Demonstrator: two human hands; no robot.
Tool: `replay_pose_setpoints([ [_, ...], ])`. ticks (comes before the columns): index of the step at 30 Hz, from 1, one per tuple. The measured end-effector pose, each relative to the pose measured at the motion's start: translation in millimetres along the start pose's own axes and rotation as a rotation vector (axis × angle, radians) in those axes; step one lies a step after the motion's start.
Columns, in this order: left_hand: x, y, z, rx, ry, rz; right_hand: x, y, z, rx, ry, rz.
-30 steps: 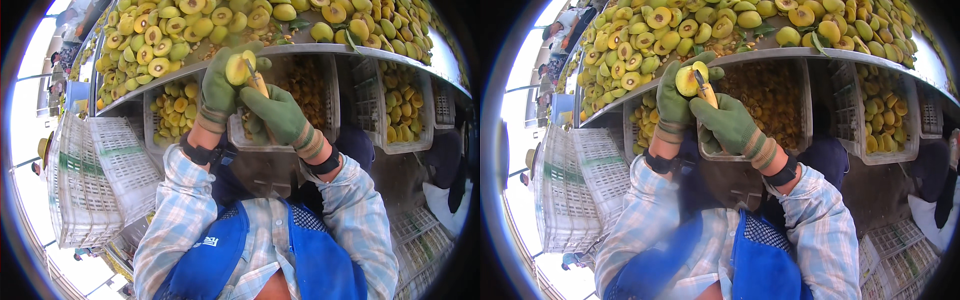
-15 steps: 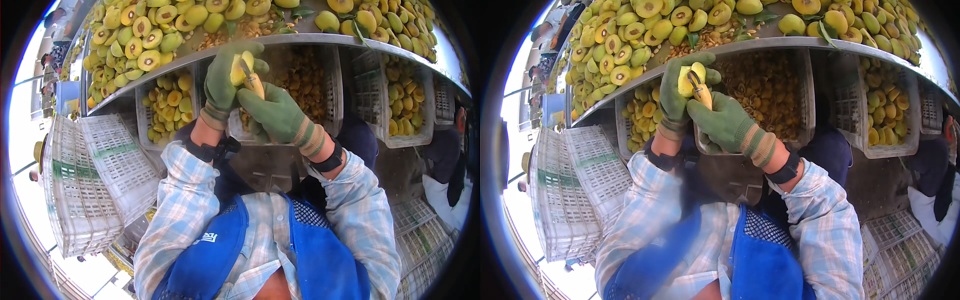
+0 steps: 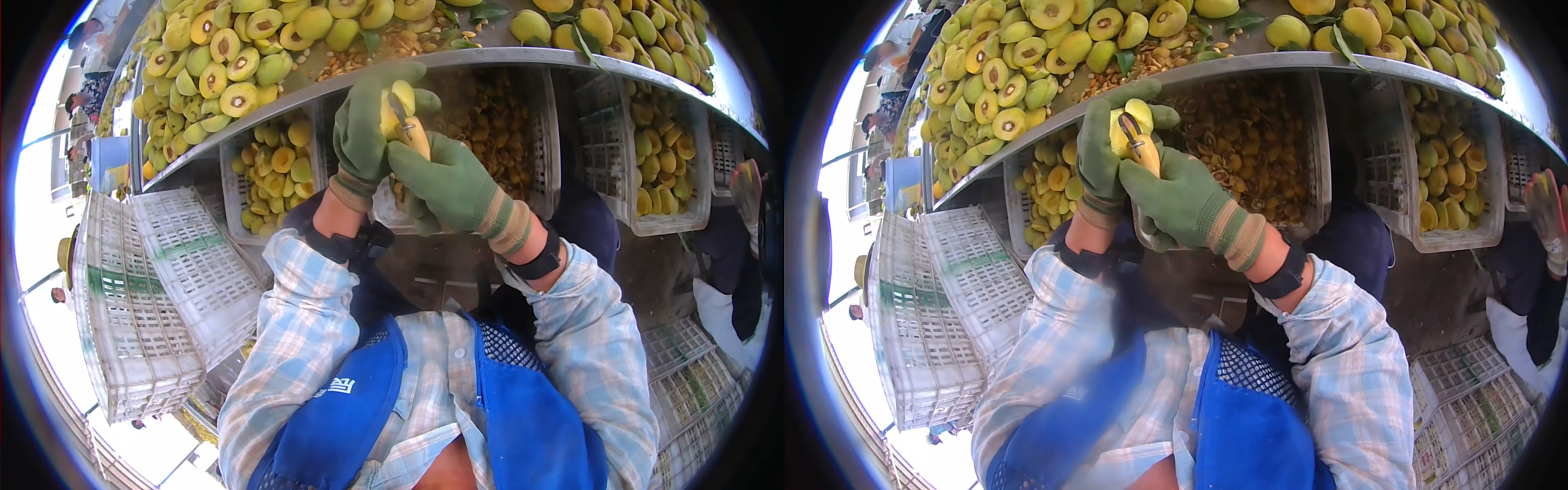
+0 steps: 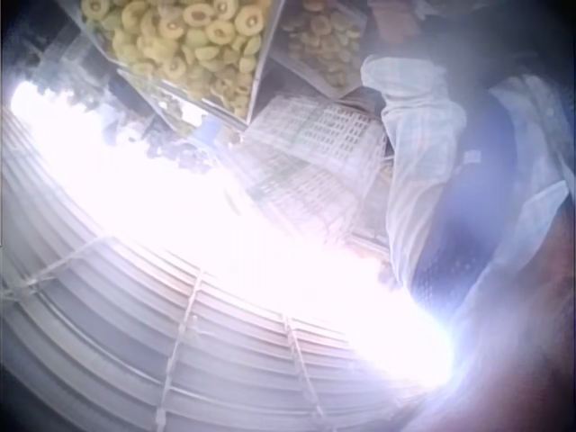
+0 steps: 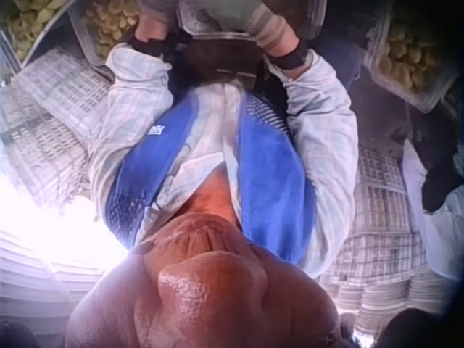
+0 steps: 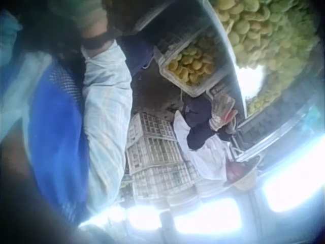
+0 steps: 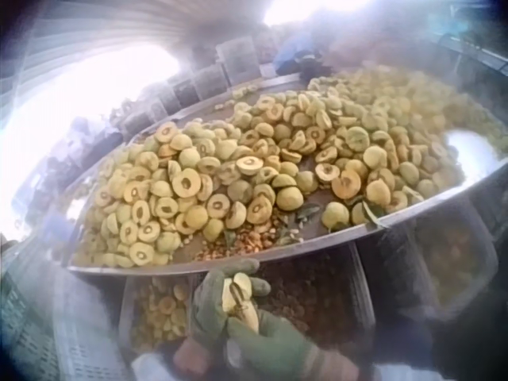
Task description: Pitting peaches or similar stone fruit at a processing table using a manual pitting tool.
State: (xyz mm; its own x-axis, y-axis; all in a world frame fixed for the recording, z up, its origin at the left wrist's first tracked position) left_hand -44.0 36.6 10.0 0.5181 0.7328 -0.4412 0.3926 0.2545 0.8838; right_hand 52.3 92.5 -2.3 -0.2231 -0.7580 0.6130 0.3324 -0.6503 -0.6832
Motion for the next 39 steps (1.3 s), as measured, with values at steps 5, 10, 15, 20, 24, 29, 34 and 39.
replay_pose_setpoints([
  [5, 4.7, -11.4, -3.1, -0.173, -0.156, 0.516, -8.5, -6.3, 2.5, 0.086, 0.026, 0.202],
  [10, 4.5, -16.2, -1.9, -0.112, -0.239, 0.418, -8.6, -7.4, 6.7, 0.130, 0.027, 0.296],
  [15, 13.3, -34.0, 4.6, -0.463, -0.265, 0.621, -12.0, 0.0, 6.0, 0.178, 0.011, 0.315],
  [20, 14.2, -34.2, -1.8, -0.320, -0.216, 0.414, -8.2, 4.5, 17.7, 0.270, -0.065, 0.178],
  [24, 10.3, -28.2, -8.8, -0.152, -0.088, 0.311, -29.0, 13.7, 1.6, 0.077, 0.124, -0.168],
  [29, -9.5, -4.9, -9.7, 0.094, 0.011, -0.110, -25.8, 2.3, -4.8, -0.022, 0.176, -0.367],
  [34, -96.5, -17.9, 17.6, -0.382, 0.024, 0.065, -1.5, -7.4, -4.5, 0.080, 0.073, -0.141],
  [39, -227.0, -53.8, 79.1, -0.349, 0.550, -0.847, 13.9, 9.2, -6.4, 0.075, 0.016, -0.116],
])
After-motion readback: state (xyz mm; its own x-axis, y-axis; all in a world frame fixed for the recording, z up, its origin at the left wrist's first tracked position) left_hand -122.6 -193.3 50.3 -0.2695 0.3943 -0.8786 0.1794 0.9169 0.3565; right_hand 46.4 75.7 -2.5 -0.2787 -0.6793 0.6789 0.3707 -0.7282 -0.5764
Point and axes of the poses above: each hand's wrist, its own z-axis away from the middle knuckle, its own x-axis out of the palm, y = z × x, the point moved 7 cm from there along -z, towards the middle knuckle, and after that the axes turned 15 degrees about -z, right-handed, at the moved point
